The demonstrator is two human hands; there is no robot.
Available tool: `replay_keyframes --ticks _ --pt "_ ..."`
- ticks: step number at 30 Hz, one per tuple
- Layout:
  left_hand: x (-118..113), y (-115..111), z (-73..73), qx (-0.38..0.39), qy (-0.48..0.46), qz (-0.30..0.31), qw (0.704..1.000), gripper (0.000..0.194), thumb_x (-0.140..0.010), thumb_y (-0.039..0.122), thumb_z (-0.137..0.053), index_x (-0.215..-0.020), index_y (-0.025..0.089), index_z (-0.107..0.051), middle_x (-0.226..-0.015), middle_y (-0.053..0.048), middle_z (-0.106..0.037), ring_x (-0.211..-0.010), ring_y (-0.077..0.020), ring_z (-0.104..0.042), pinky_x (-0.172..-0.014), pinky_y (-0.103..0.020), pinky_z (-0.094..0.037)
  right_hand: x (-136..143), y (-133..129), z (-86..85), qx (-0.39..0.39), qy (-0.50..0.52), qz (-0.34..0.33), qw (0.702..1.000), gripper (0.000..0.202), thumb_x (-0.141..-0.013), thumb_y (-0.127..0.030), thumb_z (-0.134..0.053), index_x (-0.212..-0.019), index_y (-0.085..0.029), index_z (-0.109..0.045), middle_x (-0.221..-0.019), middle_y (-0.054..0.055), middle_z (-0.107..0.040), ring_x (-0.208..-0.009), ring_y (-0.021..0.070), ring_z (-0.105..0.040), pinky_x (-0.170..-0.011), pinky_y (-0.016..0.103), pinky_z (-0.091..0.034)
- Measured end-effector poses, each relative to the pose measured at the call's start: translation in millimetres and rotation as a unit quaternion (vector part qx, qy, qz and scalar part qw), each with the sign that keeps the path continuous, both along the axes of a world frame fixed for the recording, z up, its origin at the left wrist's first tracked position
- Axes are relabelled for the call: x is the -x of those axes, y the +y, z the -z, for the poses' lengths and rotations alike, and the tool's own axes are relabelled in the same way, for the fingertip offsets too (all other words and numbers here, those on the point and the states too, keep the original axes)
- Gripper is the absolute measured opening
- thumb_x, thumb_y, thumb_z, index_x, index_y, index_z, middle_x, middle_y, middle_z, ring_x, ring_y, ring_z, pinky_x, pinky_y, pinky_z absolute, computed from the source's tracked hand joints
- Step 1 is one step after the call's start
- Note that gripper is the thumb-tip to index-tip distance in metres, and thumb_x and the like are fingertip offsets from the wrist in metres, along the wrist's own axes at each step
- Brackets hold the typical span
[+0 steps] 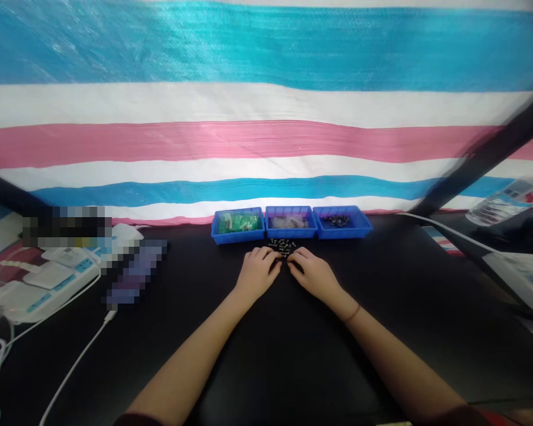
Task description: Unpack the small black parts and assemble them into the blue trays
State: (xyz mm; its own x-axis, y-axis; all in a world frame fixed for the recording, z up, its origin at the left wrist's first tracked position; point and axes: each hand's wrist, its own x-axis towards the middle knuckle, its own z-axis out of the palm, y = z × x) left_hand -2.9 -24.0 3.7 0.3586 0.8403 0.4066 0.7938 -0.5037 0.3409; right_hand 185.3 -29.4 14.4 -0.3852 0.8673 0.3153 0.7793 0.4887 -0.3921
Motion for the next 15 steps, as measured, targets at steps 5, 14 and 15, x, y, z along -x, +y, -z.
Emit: replay_keyframes --ticks 5,14,15 --pt "-0.3 -2.3 -5.7 -0.009 -0.041 0.034 0.999 0.02 -0.092 0.027 -0.054 -0.107 0.021 -0.065 -0.103 -0.006 -0.066 -0.094 -0.0211 -0.058 -0.081 -0.036 -0.04 1.0 -0.5 -3.8 0.015 0.115 -0.008 0.993 0.011 -0.087 -0.016 -0.054 -0.093 -0.021 -0.061 -0.085 0.002 -0.064 -0.064 0.0146 -0.057 -0.059 0.026 -0.044" --pt "4.4 2.6 -0.9 0.021 -0.099 0.077 0.992 0.018 -0.095 0.025 -0.051 -0.104 0.022 -0.066 -0.101 -0.004 -0.07 -0.093 -0.0186 -0.063 -0.085 -0.036 -0.043 5.1 -6.1 -7.6 0.013 0.192 0.006 0.981 0.015 -0.084 -0.023 -0.059 -0.099 -0.022 -0.063 -0.067 -0.002 -0.058 -0.052 0.0121 -0.049 -0.054 0.025 -0.043" --pt "4.5 2.9 -0.7 0.023 -0.106 0.08 0.991 0.017 -0.094 0.025 -0.051 -0.103 0.022 -0.066 -0.101 -0.004 -0.07 -0.093 -0.0187 -0.063 -0.085 -0.036 -0.043 5.1 -6.4 -7.5 0.012 0.196 0.009 0.981 0.015 -0.084 -0.023 -0.06 -0.099 -0.023 -0.063 -0.066 -0.002 -0.057 -0.052 0.012 -0.049 -0.053 0.025 -0.043"
